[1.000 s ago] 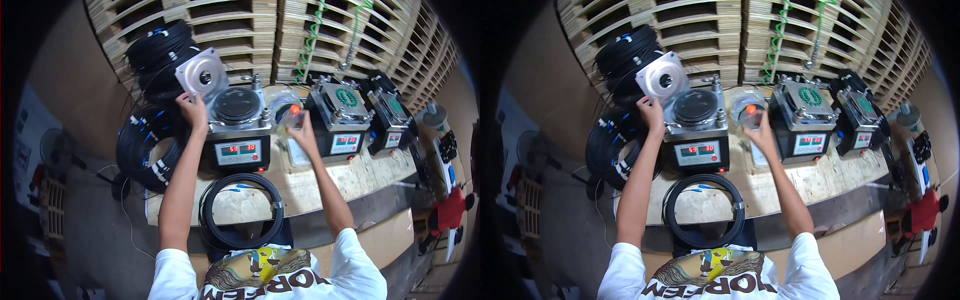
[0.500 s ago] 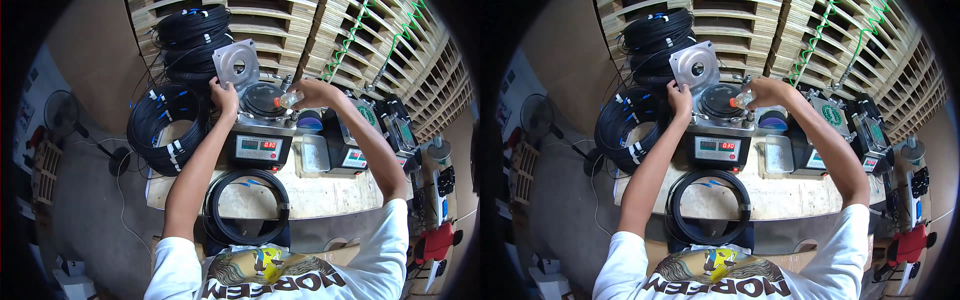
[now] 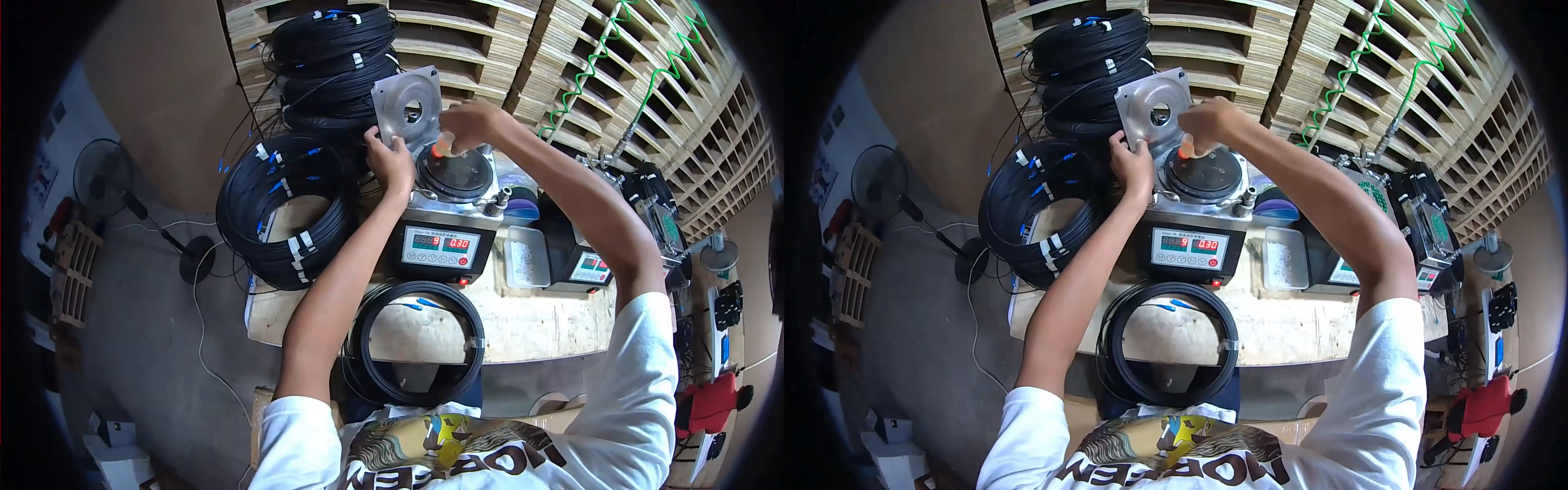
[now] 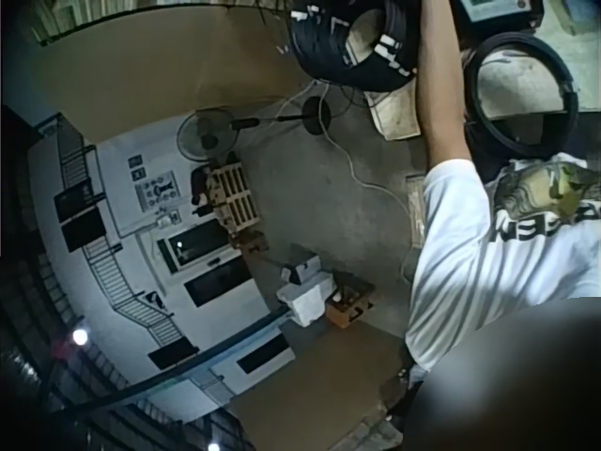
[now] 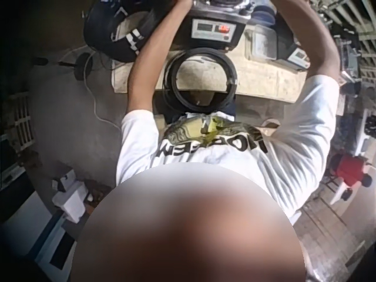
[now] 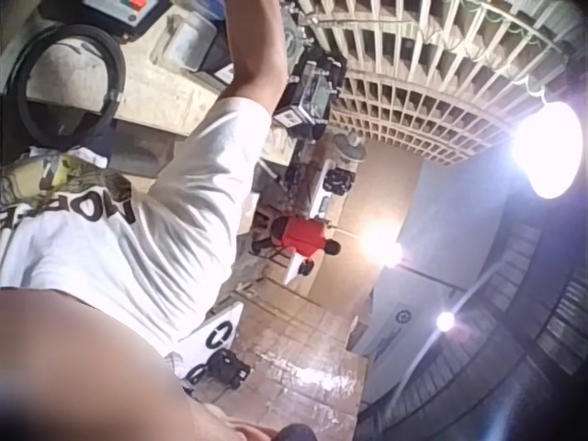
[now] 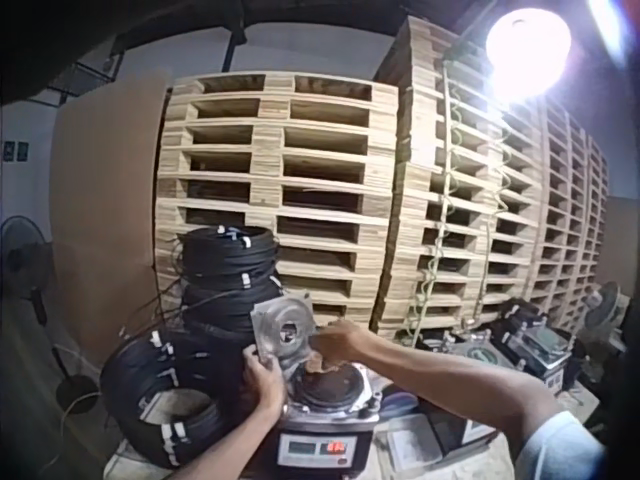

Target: Operating a specialized polishing machine to terminate and finish fiber optic cable connectors.

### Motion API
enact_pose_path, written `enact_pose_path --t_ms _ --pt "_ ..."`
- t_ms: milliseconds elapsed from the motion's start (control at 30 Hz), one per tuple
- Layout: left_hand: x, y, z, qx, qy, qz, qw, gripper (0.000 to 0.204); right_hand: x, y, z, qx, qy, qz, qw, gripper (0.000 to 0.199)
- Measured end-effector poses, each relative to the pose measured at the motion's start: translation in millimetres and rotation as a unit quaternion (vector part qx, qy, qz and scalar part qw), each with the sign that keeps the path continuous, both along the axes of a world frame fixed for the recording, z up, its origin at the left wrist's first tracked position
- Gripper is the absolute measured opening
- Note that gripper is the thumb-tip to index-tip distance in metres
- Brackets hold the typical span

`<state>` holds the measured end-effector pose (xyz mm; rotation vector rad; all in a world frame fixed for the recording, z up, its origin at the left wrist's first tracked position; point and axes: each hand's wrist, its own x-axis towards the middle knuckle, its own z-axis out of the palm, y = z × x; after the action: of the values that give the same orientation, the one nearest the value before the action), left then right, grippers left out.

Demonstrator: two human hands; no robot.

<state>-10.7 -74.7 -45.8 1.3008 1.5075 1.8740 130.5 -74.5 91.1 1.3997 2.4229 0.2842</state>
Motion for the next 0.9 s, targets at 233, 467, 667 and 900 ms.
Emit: enact_pose_path --t_ms 233,467,667,900 --pt "1.2 -2.8 3.5 -0.004 -0.008 -0.002 1.000 0.035 55.7 22.6 -3.3 -0.089 -0.057 -0.086 0.991 0.052" --pt "-3.9 -1.0 5.4 -0.032 -0.011 -0.008 0.999 0.036 49.4 -33.8 -0.9 -0.181 0.091 -0.077 0.976 0.055" --pt "-3.1 13.3 -10.8 -0.017 0.000 -0.007 1.000 0.038 55.8 -32.9 -29.0 -0.081 0.216 -0.048 0.972 0.063" --pt "-15.0 17.4 -16.9 -0.024 0.027 0.007 0.999 0.040 122.6 -126.1 -97.5 0.009 0.712 -0.165 0.683 0.074"
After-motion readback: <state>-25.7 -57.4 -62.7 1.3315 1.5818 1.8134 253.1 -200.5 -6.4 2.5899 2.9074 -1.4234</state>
